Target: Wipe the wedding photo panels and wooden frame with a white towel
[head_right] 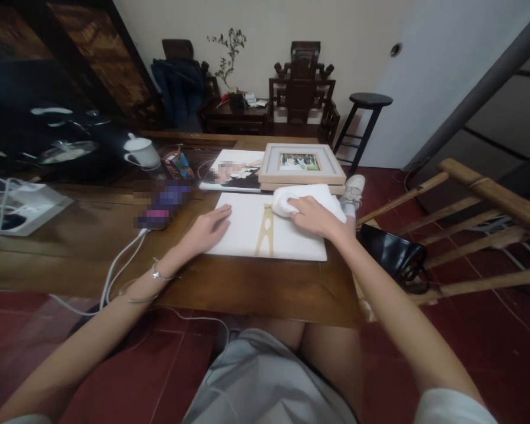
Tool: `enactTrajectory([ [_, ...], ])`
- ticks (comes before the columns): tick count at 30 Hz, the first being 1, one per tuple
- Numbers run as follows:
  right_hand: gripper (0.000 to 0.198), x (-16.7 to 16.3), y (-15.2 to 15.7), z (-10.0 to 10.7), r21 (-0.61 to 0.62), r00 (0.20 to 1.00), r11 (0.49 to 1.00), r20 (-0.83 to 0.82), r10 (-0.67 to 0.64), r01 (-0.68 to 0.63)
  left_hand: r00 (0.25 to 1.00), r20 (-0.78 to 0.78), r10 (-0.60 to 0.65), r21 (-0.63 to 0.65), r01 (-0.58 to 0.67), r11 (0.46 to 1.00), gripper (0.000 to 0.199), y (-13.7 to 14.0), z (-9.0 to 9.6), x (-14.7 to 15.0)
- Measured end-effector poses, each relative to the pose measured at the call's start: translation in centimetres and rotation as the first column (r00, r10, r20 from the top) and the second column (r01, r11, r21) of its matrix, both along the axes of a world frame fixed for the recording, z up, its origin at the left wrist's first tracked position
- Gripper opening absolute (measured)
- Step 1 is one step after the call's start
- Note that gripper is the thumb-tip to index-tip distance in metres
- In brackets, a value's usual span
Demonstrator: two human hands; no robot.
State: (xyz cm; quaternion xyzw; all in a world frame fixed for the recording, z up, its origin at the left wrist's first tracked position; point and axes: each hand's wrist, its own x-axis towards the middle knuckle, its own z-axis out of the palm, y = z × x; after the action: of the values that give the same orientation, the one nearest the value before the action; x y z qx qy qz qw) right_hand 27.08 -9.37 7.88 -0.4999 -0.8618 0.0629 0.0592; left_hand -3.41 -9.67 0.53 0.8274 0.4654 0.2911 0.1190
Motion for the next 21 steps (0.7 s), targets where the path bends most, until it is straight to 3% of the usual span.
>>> enactTrajectory([
  [13,0.02,0.6,0.5,-1.3,0.006,0.997,0.999,-0.067,-0.032,0.032,1.0,-0.01,-0.002,0.001,0.002,1.0,0.041,0.0,0.1,0.0],
  [17,0.025,0.4,-1.9,-1.2,-0.019,0.998,0.999,-0.044,-0.034,0.033,1.0,-0.019,0.001,0.0,-0.001,1.0,0.042,0.0,0.1,-0.1],
  [21,0.029,0.4,-6.4,-1.4,-0.044,0.999,0.999,-0.043,0.006,-0.008,1.0,-0.018,-0.002,-0.003,0.001,1.0,0.042,0.0,0.0,-0.1],
])
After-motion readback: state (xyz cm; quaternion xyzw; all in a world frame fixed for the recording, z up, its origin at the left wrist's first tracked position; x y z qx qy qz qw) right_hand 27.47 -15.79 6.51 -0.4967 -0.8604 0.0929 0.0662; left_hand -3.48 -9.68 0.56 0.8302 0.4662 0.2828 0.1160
